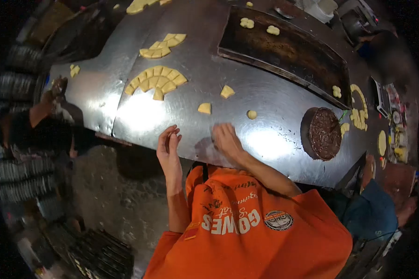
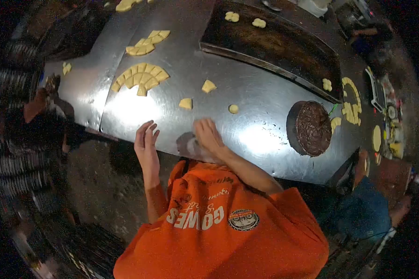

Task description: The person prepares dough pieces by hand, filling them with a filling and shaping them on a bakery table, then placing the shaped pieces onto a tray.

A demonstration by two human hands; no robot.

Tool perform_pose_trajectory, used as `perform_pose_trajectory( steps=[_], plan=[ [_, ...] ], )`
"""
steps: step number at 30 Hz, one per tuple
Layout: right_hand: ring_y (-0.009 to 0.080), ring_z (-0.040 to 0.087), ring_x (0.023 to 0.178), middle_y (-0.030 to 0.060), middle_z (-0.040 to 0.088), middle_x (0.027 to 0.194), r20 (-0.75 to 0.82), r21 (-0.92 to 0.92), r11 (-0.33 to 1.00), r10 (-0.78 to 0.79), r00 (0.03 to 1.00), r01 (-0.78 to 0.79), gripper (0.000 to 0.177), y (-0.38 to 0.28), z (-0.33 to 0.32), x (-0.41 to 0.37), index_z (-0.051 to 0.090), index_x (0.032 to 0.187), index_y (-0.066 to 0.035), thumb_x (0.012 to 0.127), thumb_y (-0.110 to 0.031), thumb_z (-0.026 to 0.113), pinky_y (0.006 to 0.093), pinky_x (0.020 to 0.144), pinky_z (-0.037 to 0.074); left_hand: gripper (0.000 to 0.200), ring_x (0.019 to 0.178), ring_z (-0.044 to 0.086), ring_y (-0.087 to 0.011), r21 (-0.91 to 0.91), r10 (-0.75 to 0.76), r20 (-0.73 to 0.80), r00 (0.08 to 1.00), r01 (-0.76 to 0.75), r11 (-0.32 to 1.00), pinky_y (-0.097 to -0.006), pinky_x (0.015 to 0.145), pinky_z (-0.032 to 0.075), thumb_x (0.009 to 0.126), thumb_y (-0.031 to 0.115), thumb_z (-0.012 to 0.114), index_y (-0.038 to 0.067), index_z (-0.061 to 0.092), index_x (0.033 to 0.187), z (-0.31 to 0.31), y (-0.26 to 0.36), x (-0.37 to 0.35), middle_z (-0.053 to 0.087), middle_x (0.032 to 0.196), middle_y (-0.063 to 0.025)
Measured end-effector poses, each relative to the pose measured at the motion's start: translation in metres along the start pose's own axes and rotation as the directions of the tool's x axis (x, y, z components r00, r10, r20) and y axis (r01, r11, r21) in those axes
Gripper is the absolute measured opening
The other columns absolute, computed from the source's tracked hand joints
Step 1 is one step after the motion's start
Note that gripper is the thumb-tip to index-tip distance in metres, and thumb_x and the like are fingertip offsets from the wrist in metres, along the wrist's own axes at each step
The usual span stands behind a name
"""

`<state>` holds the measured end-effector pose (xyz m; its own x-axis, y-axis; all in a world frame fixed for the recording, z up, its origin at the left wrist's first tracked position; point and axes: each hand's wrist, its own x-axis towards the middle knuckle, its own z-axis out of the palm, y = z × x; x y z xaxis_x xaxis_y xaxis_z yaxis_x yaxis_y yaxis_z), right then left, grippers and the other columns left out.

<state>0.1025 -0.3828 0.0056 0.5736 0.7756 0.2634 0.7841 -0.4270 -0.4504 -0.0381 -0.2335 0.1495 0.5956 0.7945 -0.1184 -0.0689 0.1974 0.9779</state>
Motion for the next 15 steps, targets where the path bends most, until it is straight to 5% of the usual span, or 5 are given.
perform_pose_trajectory(
  steps=[3,7,9,13,15],
  plan=[
    [0.0324,0.052,0.101,0.0149,0.057,0.111,0.032,0.022,0.935,-0.356,0.934,0.355,0.029,0.014,-0.016,-0.028,0.062,0.11,0.003,0.082,-0.005,0.063,0.0438,0.091,0.045,0.031,0.121,0.057,-0.025,0.077,-0.009,0.03,1.0,0.007,0.997,-0.0399,0.105,0.048,0.102,0.022,0.055,0.0,0.059,0.125,0.003,-0.003,0.005,0.058,0.127,-0.0135],
    [0.0324,0.053,0.106,0.0153,0.056,0.11,0.061,-0.088,0.989,-0.111,0.992,0.116,0.03,0.025,-0.019,0.0,0.059,0.117,0.003,0.088,-0.006,0.057,0.0406,0.094,0.045,0.025,0.117,0.059,-0.0213,0.062,0.007,0.062,0.998,-0.011,0.998,-0.0355,0.101,0.049,0.102,0.017,0.056,0.001,0.061,0.121,0.017,-0.003,0.009,0.061,0.124,-0.0114],
    [0.0347,0.051,0.1,0.0183,0.055,0.109,-0.02,0.108,0.989,0.105,0.994,-0.102,0.024,0.008,-0.011,0.011,0.06,0.108,0.005,0.086,-0.004,0.059,0.0456,0.089,0.045,0.025,0.116,0.059,-0.0208,0.055,-0.008,0.102,0.995,0.003,0.998,-0.0354,0.101,0.049,0.102,0.016,0.056,0.001,0.061,0.12,0.029,-0.005,0.007,0.061,0.124,-0.0114],
    [0.0349,0.05,0.099,0.0173,0.053,0.104,0.137,0.374,0.916,0.102,0.985,-0.147,0.022,0.009,-0.019,-0.035,0.054,0.113,0.003,0.099,-0.009,0.042,0.0411,0.088,0.045,0.022,0.113,0.059,-0.0186,0.106,-0.002,0.235,0.972,-0.024,0.994,-0.0331,0.1,0.047,0.102,0.013,0.055,0.0,0.061,0.118,0.051,-0.007,0.014,0.062,0.121,-0.0098],
    [0.035,0.05,0.099,0.0173,0.052,0.104,0.101,0.252,0.958,0.113,0.988,-0.135,0.021,0.031,-0.029,-0.018,0.054,0.112,0.003,0.1,-0.011,0.043,0.0413,0.087,0.045,0.022,0.112,0.059,-0.0177,0.121,-0.01,0.283,0.959,-0.025,0.992,-0.0322,0.099,0.046,0.102,0.013,0.055,0.0,0.061,0.118,0.061,-0.011,0.016,0.063,0.12,-0.0092]
  ],
)
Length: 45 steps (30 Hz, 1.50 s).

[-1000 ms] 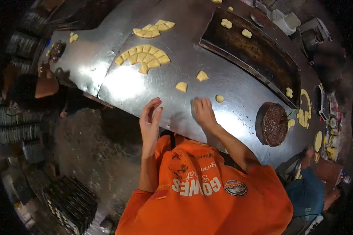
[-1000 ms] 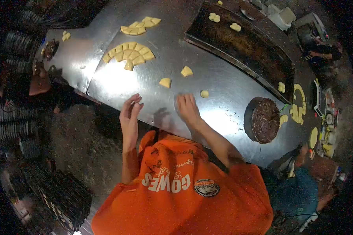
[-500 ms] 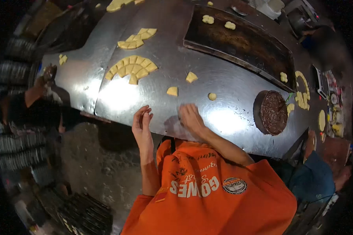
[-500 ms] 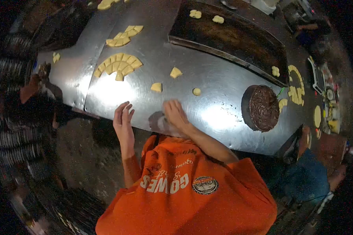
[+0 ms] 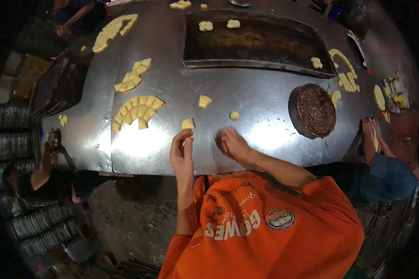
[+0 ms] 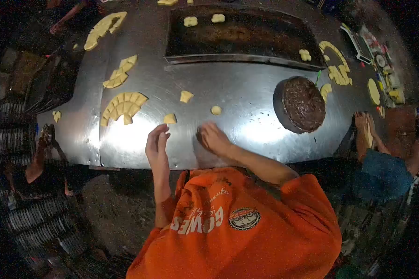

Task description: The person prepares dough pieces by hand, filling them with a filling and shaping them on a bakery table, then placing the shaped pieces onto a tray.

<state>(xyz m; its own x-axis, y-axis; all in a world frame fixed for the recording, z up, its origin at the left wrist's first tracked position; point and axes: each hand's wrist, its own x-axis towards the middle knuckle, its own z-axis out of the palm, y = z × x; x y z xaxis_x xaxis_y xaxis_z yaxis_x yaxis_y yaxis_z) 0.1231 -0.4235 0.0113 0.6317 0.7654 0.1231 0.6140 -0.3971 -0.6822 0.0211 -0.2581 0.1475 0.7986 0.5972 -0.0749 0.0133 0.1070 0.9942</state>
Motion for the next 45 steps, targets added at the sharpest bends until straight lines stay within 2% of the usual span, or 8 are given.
perform_pose_trajectory(
  steps=[1,2,5,13,16,23,34,45],
  plan=[
    [0.0351,0.05,0.099,0.0173,0.052,0.105,-0.014,-0.13,0.991,-0.008,1.0,0.007,0.021,0.006,-0.006,-0.001,0.053,0.111,0.003,0.101,-0.013,0.044,0.0415,0.086,0.045,0.022,0.111,0.059,-0.0165,0.003,0.0,0.041,0.999,0.0,1.0,-0.031,0.097,0.046,0.101,0.014,0.056,0.0,0.062,0.118,0.008,0.001,0.004,0.063,0.118,-0.0082],
    [0.036,0.049,0.098,0.0183,0.05,0.104,-0.121,0.371,0.907,0.26,0.958,-0.2,0.02,-0.007,0.007,0.007,0.051,0.109,0.003,0.092,-0.008,0.054,0.0425,0.084,0.045,0.022,0.109,0.059,-0.0153,0.003,0.002,0.078,0.997,-0.002,1.0,-0.0298,0.095,0.047,0.101,0.015,0.056,0.001,0.062,0.118,0.016,-0.001,0.007,0.064,0.117,-0.0071],
    [0.0377,0.048,0.1,0.0208,0.048,0.106,-0.204,-0.216,0.976,-0.052,0.978,0.007,0.028,-0.013,0.02,0.007,0.05,0.11,0.004,0.084,-0.001,0.058,0.0442,0.084,0.044,0.022,0.105,0.06,-0.0137,0.083,-0.049,0.151,0.987,0.037,0.996,-0.0283,0.092,0.047,0.1,0.016,0.058,0.001,0.064,0.116,0.037,-0.017,0.023,0.066,0.112,-0.0051],
    [0.0412,0.051,0.105,0.0226,0.05,0.111,-0.224,0.185,0.907,0.414,0.882,-0.378,0.045,-0.008,-0.068,-0.052,0.049,0.118,0.004,0.077,0.002,0.069,0.0469,0.088,0.047,0.036,0.099,0.062,-0.0247,0.316,-0.114,0.285,0.952,0.019,0.948,-0.0356,0.084,0.05,0.092,0.014,0.067,-0.001,0.058,0.124,0.113,-0.123,0.042,0.065,0.114,-0.0185],
    [0.0387,0.052,0.105,0.0207,0.05,0.113,-0.225,0.092,0.95,0.312,0.923,-0.299,0.043,0.008,-0.082,-0.057,0.05,0.117,0.005,0.078,0.003,0.068,0.0456,0.088,0.048,0.045,0.103,0.057,-0.0338,0.633,0.156,0.337,0.929,-0.346,0.692,-0.041,0.083,0.051,0.084,0.006,0.072,0.0,0.055,0.125,0.14,-0.124,0.049,0.056,0.113,-0.0228],
    [0.0374,0.055,0.107,0.0185,0.056,0.111,-0.05,0.393,0.809,0.494,0.868,-0.438,0.039,0.017,-0.102,-0.046,0.055,0.116,0.0,0.08,0.001,0.068,0.0444,0.089,0.049,0.042,0.098,0.063,-0.0298,0.389,0.096,0.582,0.807,-0.38,0.839,-0.0384,0.081,0.053,0.082,-0.004,0.068,0.002,0.057,0.122,0.111,-0.094,0.082,0.061,0.112,-0.0173],
    [0.0381,0.05,0.114,0.0168,0.056,0.115,-0.027,0.154,0.959,0.243,0.97,-0.236,0.042,0.038,-0.087,0.015,0.056,0.117,0.0,0.077,0.0,0.071,0.045,0.096,0.045,0.051,0.109,0.062,-0.033,0.551,0.189,0.57,0.8,-0.543,0.634,-0.04,0.093,0.052,0.082,-0.006,0.07,0.0,0.053,0.13,0.098,-0.099,0.067,0.057,0.123,-0.0185],
    [0.0346,0.056,0.107,0.0155,0.058,0.111,-0.109,0.191,0.957,0.24,0.965,-0.217,0.036,0.025,-0.102,0.025,0.059,0.116,0.0,0.081,-0.001,0.068,0.041,0.09,0.049,0.048,0.108,0.058,-0.0336,0.489,0.146,0.472,0.869,-0.396,0.777,-0.0397,0.091,0.05,0.083,-0.003,0.069,-0.001,0.054,0.129,0.096,-0.096,0.074,0.058,0.115,-0.0184]
  ],
)
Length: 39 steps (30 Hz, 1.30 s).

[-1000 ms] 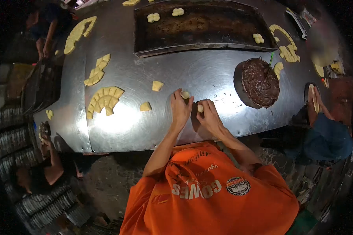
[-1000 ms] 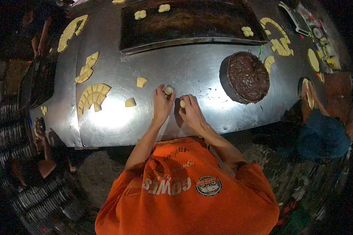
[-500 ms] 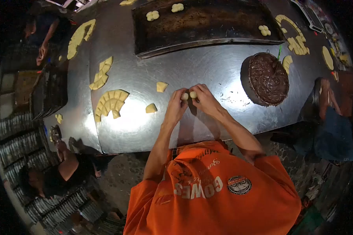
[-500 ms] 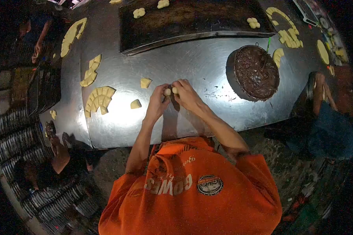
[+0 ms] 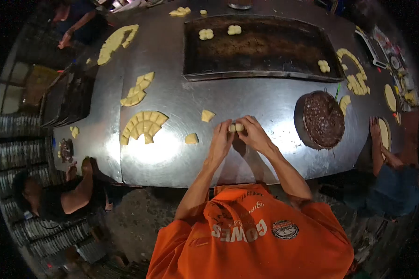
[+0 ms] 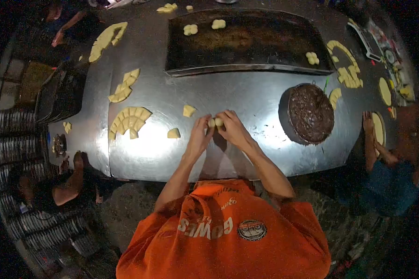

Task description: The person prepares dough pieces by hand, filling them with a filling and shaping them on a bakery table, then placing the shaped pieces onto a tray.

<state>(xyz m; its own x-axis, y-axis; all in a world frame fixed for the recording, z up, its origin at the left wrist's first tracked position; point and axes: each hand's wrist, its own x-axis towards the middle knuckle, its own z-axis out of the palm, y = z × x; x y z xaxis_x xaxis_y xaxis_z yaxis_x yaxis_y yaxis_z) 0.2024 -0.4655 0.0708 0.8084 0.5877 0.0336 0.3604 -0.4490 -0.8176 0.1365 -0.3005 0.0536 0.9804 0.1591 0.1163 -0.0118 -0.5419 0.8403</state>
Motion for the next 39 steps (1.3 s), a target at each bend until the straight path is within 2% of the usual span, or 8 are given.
perform_pose_trajectory(
  steps=[10,13,15,28,32,34,36,39],
  plan=[
    [0.0268,0.058,0.114,0.0142,0.061,0.125,-0.095,0.049,0.996,0.076,0.993,-0.072,0.041,-0.035,-0.003,-0.009,0.059,0.13,-0.002,0.09,-0.008,0.066,0.034,0.095,0.049,0.035,0.098,0.062,-0.0303,0.589,0.25,-0.143,0.958,-0.12,0.799,-0.0389,0.084,0.048,0.085,0.004,0.072,-0.001,0.06,0.118,-0.048,-0.073,0.044,0.065,0.103,-0.0152],
    [0.0199,0.059,0.11,0.0104,0.064,0.118,-0.059,0.391,0.892,0.272,0.96,-0.229,0.035,-0.036,0.007,-0.009,0.059,0.128,-0.001,0.095,-0.012,0.063,0.0316,0.093,0.05,0.029,0.093,0.063,-0.0217,0.018,-0.085,0.046,0.995,0.084,0.996,-0.0357,0.08,0.052,0.091,0.009,0.069,0.0,0.058,0.116,-0.039,-0.058,0.05,0.063,0.103,-0.012],
    [0.0163,0.058,0.11,0.0084,0.062,0.118,0.04,0.796,0.54,0.403,0.915,-0.273,0.04,-0.032,0.008,-0.015,0.055,0.133,0.0,0.097,-0.015,0.064,0.0296,0.094,0.049,0.028,0.096,0.061,-0.0153,-0.654,-0.192,0.053,0.98,0.179,0.735,-0.0312,0.08,0.054,0.096,0.012,0.067,0.0,0.054,0.118,-0.027,-0.013,0.029,0.061,0.104,-0.0082],
    [0.02,0.06,0.115,0.0094,0.061,0.125,0.216,0.947,-0.312,0.452,0.866,-0.073,0.038,-0.033,-0.037,-0.093,0.055,0.131,-0.003,0.096,-0.012,0.066,0.0356,0.102,0.05,0.019,0.094,0.061,-0.014,-0.418,-0.123,0.189,0.974,0.193,0.888,-0.0293,0.081,0.051,0.099,0.017,0.061,0.0,0.063,0.108,0.026,0.077,-0.018,0.064,0.107,-0.0085],
    [0.0256,0.064,0.11,0.0147,0.06,0.125,0.2,0.978,-0.151,0.466,0.862,-0.146,0.039,-0.01,-0.061,-0.126,0.052,0.131,-0.001,0.095,-0.009,0.066,0.0384,0.097,0.056,0.025,0.111,0.06,-0.0243,-0.288,0.06,0.331,0.942,0.041,0.957,-0.0369,0.092,0.048,0.098,0.02,0.061,0.002,0.066,0.115,0.029,0.089,-0.024,0.065,0.12,-0.0126],
    [0.0246,0.068,0.103,0.0148,0.065,0.118,-0.09,0.896,0.418,0.507,0.857,-0.153,0.037,0.009,-0.096,-0.132,0.054,0.128,0.0,0.094,-0.007,0.066,0.0352,0.09,0.058,0.03,0.119,0.057,-0.0278,-0.228,0.067,0.326,0.943,0.009,0.974,-0.0393,0.095,0.047,0.097,0.022,0.063,0.004,0.064,0.121,0.027,0.093,-0.024,0.062,0.126,-0.0133],
    [0.023,0.069,0.096,0.0133,0.072,0.102,-0.497,0.222,0.951,0.302,0.814,-0.217,0.026,0.035,-0.129,-0.133,0.063,0.118,-0.002,0.092,-0.003,0.064,0.0349,0.082,0.057,0.038,0.123,0.055,-0.0267,-0.241,-0.024,0.333,0.943,0.109,0.964,-0.0411,0.099,0.047,0.099,0.028,0.061,0.006,0.06,0.13,0.025,0.092,-0.022,0.057,0.132,-0.0134],
    [0.0371,0.065,0.092,0.0203,0.068,0.096,-0.467,-0.286,0.892,0.19,0.863,-0.351,0.021,0.043,-0.172,-0.135,0.063,0.109,-0.001,0.089,0.001,0.061,0.0425,0.079,0.053,0.033,0.119,0.056,-0.0271,-0.272,-0.01,0.294,0.956,0.094,0.958,-0.0393,0.095,0.047,0.096,0.023,0.065,0.004,0.063,0.123,0.026,0.094,-0.018,0.06,0.13,-0.0133]
  ],
)
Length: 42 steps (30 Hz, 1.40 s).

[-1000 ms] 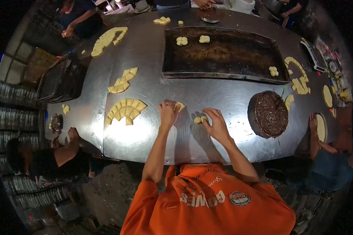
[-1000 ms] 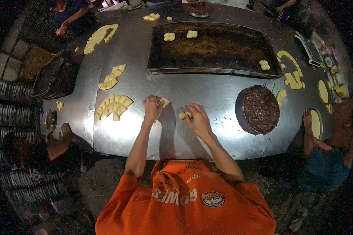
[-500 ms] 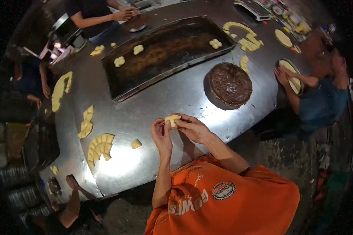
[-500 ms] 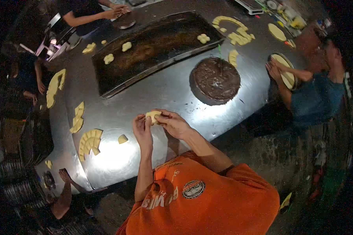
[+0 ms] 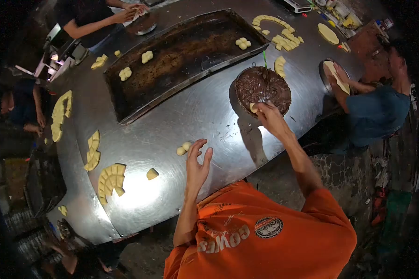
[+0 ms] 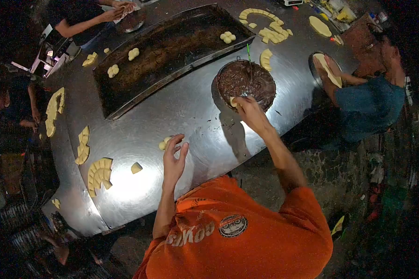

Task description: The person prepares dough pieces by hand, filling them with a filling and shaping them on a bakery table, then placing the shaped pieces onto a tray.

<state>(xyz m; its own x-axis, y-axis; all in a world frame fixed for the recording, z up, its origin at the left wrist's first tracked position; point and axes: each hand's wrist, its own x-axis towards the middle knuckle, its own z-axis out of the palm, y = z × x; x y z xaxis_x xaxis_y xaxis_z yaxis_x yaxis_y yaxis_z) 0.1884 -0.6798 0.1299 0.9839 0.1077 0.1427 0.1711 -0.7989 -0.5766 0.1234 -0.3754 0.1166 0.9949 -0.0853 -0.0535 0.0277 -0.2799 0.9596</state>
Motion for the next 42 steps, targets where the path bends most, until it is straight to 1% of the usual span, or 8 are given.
perform_pose_trajectory(
  steps=[8,13,18,23,28,31,34,42],
  plan=[
    [0.0412,0.061,0.092,0.0201,0.067,0.096,0.065,-0.096,0.993,-0.058,0.996,0.064,0.015,0.035,0.021,0.009,0.062,0.104,0.001,0.089,0.001,0.059,0.0455,0.083,0.05,0.03,0.118,0.057,-0.0257,-0.015,0.001,-0.054,0.999,-0.002,1.0,-0.0377,0.095,0.048,0.097,0.021,0.064,0.004,0.064,0.122,-0.005,0.0,0.0,0.06,0.128,-0.0133],
    [0.0265,0.065,0.098,0.0179,0.068,0.1,0.329,0.213,0.953,0.137,0.934,-0.215,0.023,0.041,0.002,0.016,0.062,0.116,0.001,0.094,-0.003,0.059,0.0347,0.083,0.054,0.028,0.117,0.058,-0.0256,-0.046,0.012,-0.029,1.0,-0.013,0.999,-0.0381,0.096,0.048,0.097,0.019,0.063,0.004,0.065,0.122,-0.003,0.005,0.003,0.061,0.127,-0.0128],
    [0.0215,0.065,0.103,0.011,0.066,0.115,0.494,0.839,0.143,0.201,0.846,-0.524,0.024,0.004,0.006,-0.005,0.06,0.119,0.001,0.097,-0.008,0.061,0.033,0.086,0.054,0.04,0.122,0.056,-0.0226,-0.219,0.035,0.144,0.989,-0.002,0.976,-0.0345,0.103,0.044,0.101,0.021,0.059,0.005,0.052,0.137,0.016,0.03,0.013,0.061,0.128,-0.0131],
    [0.0213,0.063,0.104,0.0108,0.065,0.116,0.626,0.734,-0.387,0.07,0.776,-0.557,0.023,-0.061,0.035,-0.034,0.059,0.12,-0.006,0.098,-0.01,0.059,0.0338,0.085,0.05,0.049,0.118,0.057,-0.0199,-0.483,0.002,0.191,0.982,0.093,0.87,-0.0319,0.105,0.039,0.101,0.019,0.059,0.005,0.042,0.145,0.021,0.031,0.024,0.062,0.123,-0.0104],
    [0.02,0.062,0.109,0.0103,0.064,0.12,0.675,0.695,-0.383,0.055,0.736,-0.609,0.033,-0.107,0.048,-0.046,0.057,0.127,-0.004,0.096,-0.008,0.063,0.0333,0.091,0.051,0.05,0.106,0.059,-0.014,-0.775,-0.179,0.132,0.975,0.215,0.594,-0.0318,0.092,0.05,0.102,0.021,0.058,0.006,0.042,0.146,-0.004,0.015,0.008,0.061,0.115,-0.0048],
    [0.0197,0.062,0.111,0.0115,0.062,0.12,0.475,0.88,-0.042,0.079,0.876,-0.473,0.038,-0.147,0.043,-0.045,0.057,0.132,-0.001,0.095,-0.004,0.064,0.0329,0.095,0.052,0.051,0.111,0.059,-0.0179,-0.793,-0.256,0.08,0.963,0.217,0.569,-0.0351,0.094,0.053,0.103,0.023,0.055,0.007,0.039,0.149,-0.03,0.033,-0.005,0.059,0.122,-0.0066],
    [0.019,0.063,0.105,0.0111,0.058,0.123,0.085,0.669,0.742,-0.126,0.988,0.037,0.033,-0.157,0.044,-0.041,0.065,0.125,0.0,0.092,-0.001,0.065,0.031,0.084,0.056,0.052,0.118,0.057,-0.023,-0.71,-0.1,0.041,0.994,0.099,0.697,-0.04,0.102,0.052,0.104,0.024,0.051,0.008,0.035,0.151,-0.049,0.049,-0.02,0.055,0.13,-0.012],
    [0.0204,0.065,0.095,0.0132,0.06,0.117,0.131,0.622,0.759,-0.344,0.93,0.193,0.02,-0.187,0.038,-0.014,0.07,0.108,0.003,0.088,-0.001,0.07,0.032,0.08,0.056,0.044,0.117,0.057,-0.0213,-0.023,0.189,-0.024,0.982,-0.19,0.982,-0.0317,0.099,0.047,0.102,0.013,0.054,0.005,0.047,0.145,-0.065,0.07,-0.05,0.055,0.131,-0.0139]
  ],
)
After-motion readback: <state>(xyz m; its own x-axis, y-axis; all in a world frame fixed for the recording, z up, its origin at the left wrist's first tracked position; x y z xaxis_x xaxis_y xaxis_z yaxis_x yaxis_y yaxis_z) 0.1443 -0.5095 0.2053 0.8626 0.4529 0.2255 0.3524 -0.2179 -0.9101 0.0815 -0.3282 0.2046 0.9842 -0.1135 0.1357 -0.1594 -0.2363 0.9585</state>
